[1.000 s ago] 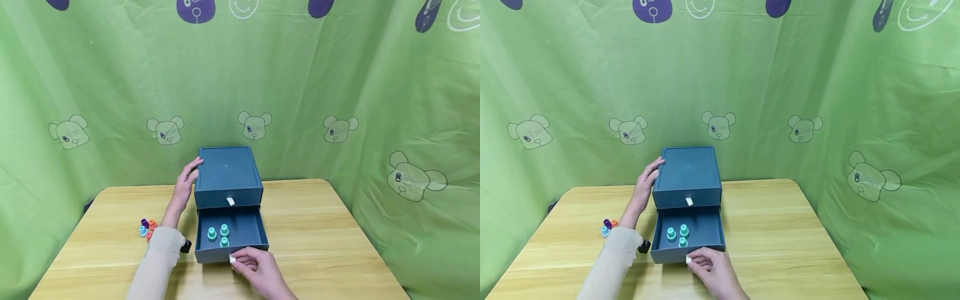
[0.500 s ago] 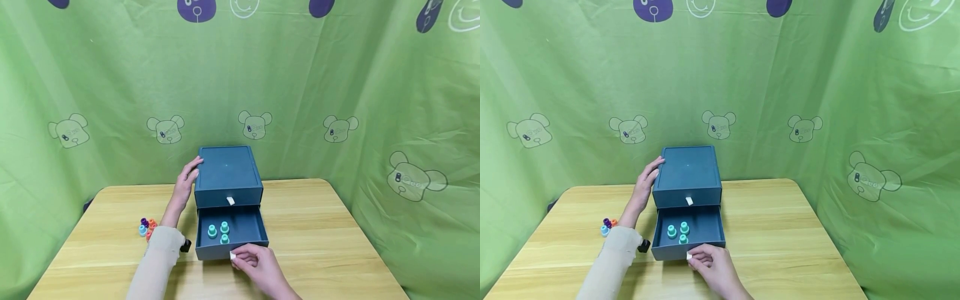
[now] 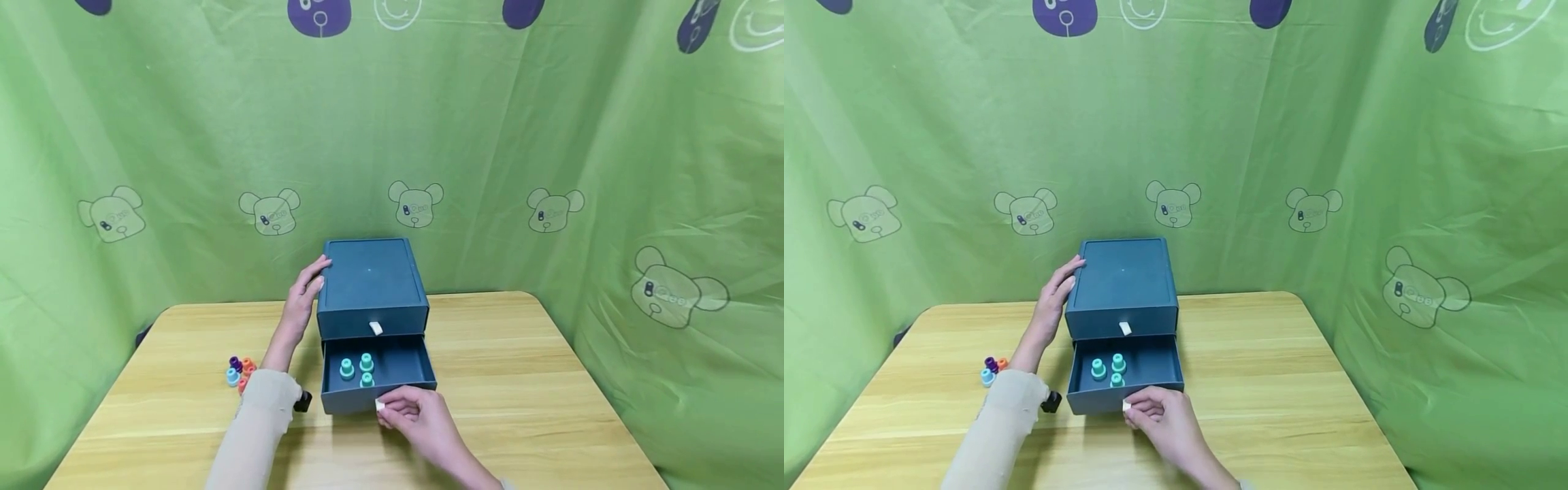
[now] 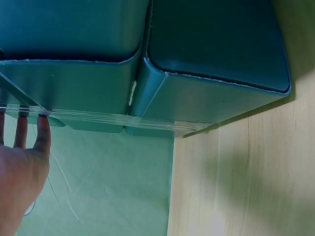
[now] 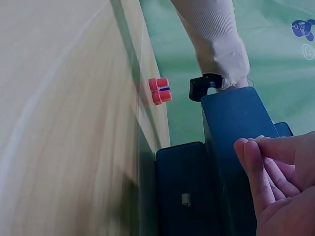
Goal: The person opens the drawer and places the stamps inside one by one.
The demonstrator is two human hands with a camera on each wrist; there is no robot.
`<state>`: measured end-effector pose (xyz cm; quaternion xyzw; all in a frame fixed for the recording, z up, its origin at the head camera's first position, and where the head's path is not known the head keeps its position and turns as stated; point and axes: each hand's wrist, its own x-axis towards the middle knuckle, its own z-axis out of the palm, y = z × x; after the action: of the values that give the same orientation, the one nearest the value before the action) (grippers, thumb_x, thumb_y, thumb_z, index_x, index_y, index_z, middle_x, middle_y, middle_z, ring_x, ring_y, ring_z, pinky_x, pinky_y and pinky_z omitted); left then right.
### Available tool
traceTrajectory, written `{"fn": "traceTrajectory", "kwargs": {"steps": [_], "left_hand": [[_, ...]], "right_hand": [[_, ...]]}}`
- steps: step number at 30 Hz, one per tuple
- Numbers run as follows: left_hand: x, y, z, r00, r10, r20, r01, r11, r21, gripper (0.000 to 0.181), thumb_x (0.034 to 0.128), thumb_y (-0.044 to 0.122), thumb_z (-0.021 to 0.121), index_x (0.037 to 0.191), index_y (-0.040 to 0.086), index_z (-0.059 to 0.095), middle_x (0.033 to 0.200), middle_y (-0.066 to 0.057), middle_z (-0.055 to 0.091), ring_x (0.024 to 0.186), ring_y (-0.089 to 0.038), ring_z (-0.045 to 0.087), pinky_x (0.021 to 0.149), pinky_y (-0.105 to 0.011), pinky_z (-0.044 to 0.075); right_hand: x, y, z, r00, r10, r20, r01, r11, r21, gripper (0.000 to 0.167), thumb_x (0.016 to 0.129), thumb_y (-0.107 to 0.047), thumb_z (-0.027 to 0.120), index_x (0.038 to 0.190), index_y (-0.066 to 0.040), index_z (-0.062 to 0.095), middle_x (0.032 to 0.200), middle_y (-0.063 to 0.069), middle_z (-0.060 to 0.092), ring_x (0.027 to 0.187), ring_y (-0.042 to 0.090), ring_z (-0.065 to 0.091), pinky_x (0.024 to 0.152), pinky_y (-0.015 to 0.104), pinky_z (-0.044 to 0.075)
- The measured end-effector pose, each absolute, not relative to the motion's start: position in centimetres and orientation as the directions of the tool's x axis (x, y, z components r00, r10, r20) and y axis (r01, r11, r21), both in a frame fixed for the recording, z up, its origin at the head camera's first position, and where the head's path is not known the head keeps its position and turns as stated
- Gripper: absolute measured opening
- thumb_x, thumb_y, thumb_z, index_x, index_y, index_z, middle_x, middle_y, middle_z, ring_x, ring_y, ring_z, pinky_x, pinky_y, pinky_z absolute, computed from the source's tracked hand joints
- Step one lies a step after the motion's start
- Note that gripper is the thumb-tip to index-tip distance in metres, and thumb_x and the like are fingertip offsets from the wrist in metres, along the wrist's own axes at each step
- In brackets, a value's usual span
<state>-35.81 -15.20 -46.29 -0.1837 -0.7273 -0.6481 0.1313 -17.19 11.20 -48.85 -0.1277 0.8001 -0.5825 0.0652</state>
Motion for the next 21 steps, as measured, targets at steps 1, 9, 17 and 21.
{"fn": "traceTrajectory", "kwargs": {"steps": [1,9,17,21], "left_hand": [[-35.8,-15.2,-46.3,-0.898,0.096,0.429,0.437,0.097,0.894,0.042,0.1092,0.027,0.048,0.15,0.018,0.055,0.166,0.002,0.039,0.157,-0.023,0.028,0.126,-0.058,0.019],[-35.5,-15.4,-46.5,-0.899,0.099,0.426,0.435,0.097,0.895,0.043,0.1093,0.031,0.048,0.15,0.019,0.055,0.166,0.002,0.039,0.157,-0.024,0.028,0.126,-0.059,0.018],[-35.7,-15.4,-46.6,-0.885,0.101,0.454,0.462,0.07,0.884,0.042,0.1098,0.022,0.047,0.15,0.012,0.054,0.167,-0.003,0.039,0.157,-0.025,0.028,0.127,-0.055,0.02],[-35.9,-15.3,-46.4,-0.885,0.104,0.453,0.46,0.059,0.886,0.043,0.1098,0.021,0.047,0.151,0.011,0.053,0.167,-0.004,0.038,0.157,-0.025,0.027,0.127,-0.054,0.019]], "right_hand": [[-17.3,11.2,-48.9,-0.959,-0.279,0.056,-0.139,0.289,-0.947,0.013,0.094,-0.013,0.076,0.105,-0.007,0.077,0.091,0.005,0.08,0.084,0.026,0.078,0.073,0.022,0.061],[-18.6,11.0,-49.3,-0.959,-0.274,0.078,-0.158,0.282,-0.946,0.011,0.094,-0.011,0.075,0.104,-0.006,0.078,0.092,0.006,0.08,0.082,0.016,0.078,0.073,0.022,0.061],[-20.0,10.6,-49.2,-0.96,-0.262,0.097,-0.164,0.246,-0.955,0.012,0.093,-0.007,0.076,0.104,-0.003,0.077,0.093,0.014,0.08,0.081,0.016,0.077,0.073,0.022,0.061],[-20.6,10.6,-48.9,-0.961,-0.256,0.109,-0.171,0.232,-0.958,0.013,0.093,-0.006,0.076,0.106,-0.002,0.077,0.093,0.013,0.08,0.083,0.021,0.078,0.073,0.023,0.061]]}}
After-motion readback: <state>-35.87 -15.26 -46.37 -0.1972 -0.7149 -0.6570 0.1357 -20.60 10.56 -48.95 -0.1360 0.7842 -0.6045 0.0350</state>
